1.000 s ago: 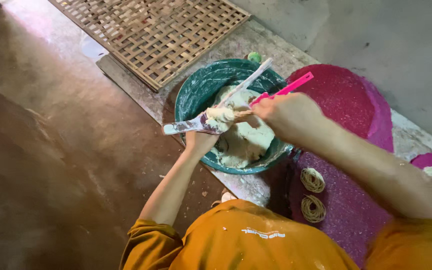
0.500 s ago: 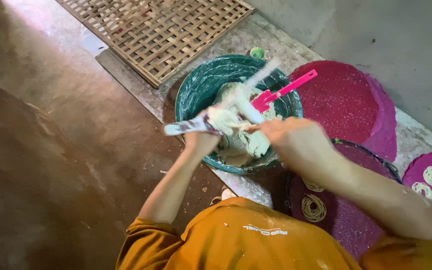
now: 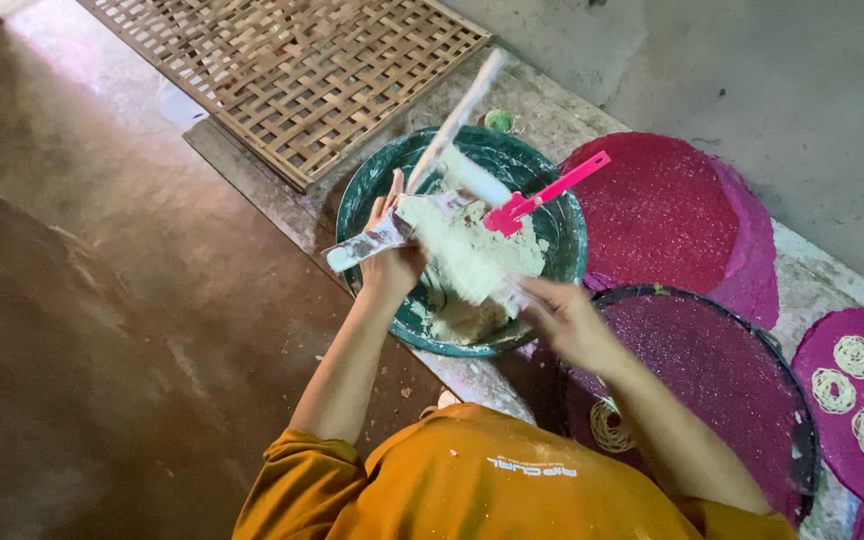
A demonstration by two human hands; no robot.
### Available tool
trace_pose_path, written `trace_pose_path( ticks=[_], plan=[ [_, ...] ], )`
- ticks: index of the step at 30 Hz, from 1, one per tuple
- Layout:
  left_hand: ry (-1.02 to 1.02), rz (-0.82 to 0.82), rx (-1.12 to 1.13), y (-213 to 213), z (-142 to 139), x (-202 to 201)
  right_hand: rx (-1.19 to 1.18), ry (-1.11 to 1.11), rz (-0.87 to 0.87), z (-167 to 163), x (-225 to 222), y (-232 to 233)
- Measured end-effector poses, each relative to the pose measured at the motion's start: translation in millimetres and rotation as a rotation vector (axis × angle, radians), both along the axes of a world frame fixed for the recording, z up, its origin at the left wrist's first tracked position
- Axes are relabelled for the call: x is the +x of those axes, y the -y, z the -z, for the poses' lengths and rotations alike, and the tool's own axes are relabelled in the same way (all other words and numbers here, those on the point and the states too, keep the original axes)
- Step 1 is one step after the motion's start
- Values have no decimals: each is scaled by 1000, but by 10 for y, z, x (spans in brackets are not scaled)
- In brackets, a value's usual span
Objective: The person uses a manual dough extruder to pipe spiral-shaped dough onto purple circular mats. They repeatedly scoop dough into the extruder, squeeze it out in spirals, and place the filled mats aside.
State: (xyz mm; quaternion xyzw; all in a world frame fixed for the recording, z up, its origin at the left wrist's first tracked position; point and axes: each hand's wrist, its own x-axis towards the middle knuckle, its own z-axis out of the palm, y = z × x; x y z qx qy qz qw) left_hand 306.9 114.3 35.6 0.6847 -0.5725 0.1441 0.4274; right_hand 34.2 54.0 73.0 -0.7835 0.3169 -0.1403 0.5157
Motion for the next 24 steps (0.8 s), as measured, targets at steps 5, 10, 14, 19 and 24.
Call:
trace_pose_path(
  ticks=[5, 10, 14, 19, 24],
  plan=[
    [95, -11, -58, 49, -132, -197, -314, -53, 106, 68, 215, 155],
    [-49, 58, -49, -38, -148, -84, -429, 57, -18, 231, 209, -57],
    [96, 0, 0, -220, -183, 27, -321, -249, -25, -465, -34, 293],
    [66, 196, 162, -306, -292, -255, -534, -541, -432, -1087, 253, 477],
    [-337, 481, 353, -363, -144, -454, -1350, -498, -508, -673, 383, -148]
  ],
)
